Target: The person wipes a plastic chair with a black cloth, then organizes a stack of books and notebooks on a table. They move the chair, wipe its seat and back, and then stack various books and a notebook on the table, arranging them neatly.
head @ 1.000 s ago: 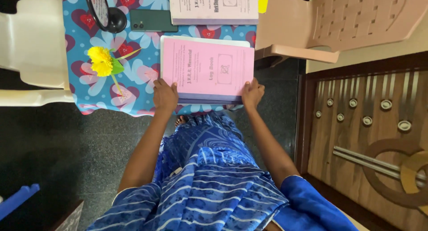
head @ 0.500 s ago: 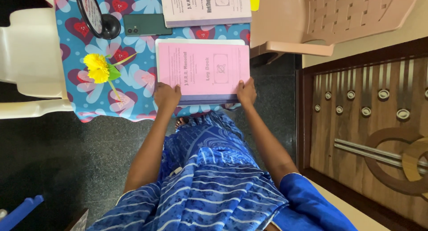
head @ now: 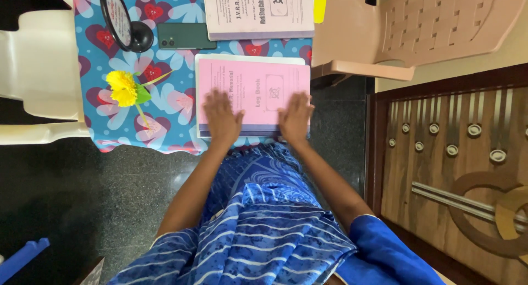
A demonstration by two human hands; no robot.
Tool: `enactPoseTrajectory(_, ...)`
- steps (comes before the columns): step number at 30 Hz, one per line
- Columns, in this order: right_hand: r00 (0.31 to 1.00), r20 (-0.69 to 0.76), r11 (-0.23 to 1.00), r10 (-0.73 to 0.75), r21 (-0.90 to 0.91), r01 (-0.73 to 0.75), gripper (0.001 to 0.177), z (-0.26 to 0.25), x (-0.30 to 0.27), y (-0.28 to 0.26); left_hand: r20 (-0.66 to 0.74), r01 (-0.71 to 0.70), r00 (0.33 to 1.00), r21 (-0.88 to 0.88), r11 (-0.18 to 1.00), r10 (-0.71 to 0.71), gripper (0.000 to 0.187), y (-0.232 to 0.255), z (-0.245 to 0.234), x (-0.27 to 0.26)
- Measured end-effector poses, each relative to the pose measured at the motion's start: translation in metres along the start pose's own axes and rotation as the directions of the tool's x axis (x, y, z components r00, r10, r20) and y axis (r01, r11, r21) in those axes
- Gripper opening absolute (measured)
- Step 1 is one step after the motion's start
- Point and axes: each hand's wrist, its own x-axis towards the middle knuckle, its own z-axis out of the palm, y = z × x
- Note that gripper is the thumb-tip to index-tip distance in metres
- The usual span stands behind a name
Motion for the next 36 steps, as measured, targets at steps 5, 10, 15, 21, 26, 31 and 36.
enactPoseTrajectory(5,0.913,0.195,0.932,-0.357,0.135,0.336,0.071,0.009,0.020,-0.043,0.065,-0.242,0.969,0.027,0.970,0.240,0.071,0.010,0.026,0.023)
enactPoseTrajectory(10,0.858,0.286,0.899,-0.426,0.025,0.438,0.078,-0.013,0.046,-0.038,0.225,-0.216,0.957,0.142,0.966,0.181,0.078,-0.003,0.015,0.064)
enactPoseTrajectory(15,0.884,0.371,0.942,-0.285,-0.064,0.331,0.086,-0.017,0.086,-0.015,0.080,-0.108,0.992,0.133,0.985,0.098,0.084,-0.037,0.011,0.097)
enactPoseTrajectory(21,0.917,0.349,0.967,-0.194,-0.090,0.239,0.085,0.004,0.150,0.042,0.055,0.052,0.997,0.145,0.988,-0.060,0.087,-0.061,0.019,0.143)
enactPoseTrajectory(26,0.988,0.030,0.980,-0.152,0.133,0.146,0.080,0.031,0.218,0.105,-0.131,0.100,0.980,-0.322,0.941,-0.148,0.085,-0.066,0.042,0.204)
enactPoseTrajectory(31,0.997,0.052,0.929,0.064,0.361,-0.079,0.070,0.034,0.277,0.121,-0.118,0.175,0.943,-0.619,0.765,-0.311,0.081,-0.071,0.064,0.249)
enactPoseTrajectory(36,0.986,0.117,0.860,0.116,0.484,-0.158,0.064,0.040,0.303,0.126,-0.216,0.138,0.884,-0.727,0.672,-0.415,0.079,-0.075,0.074,0.264)
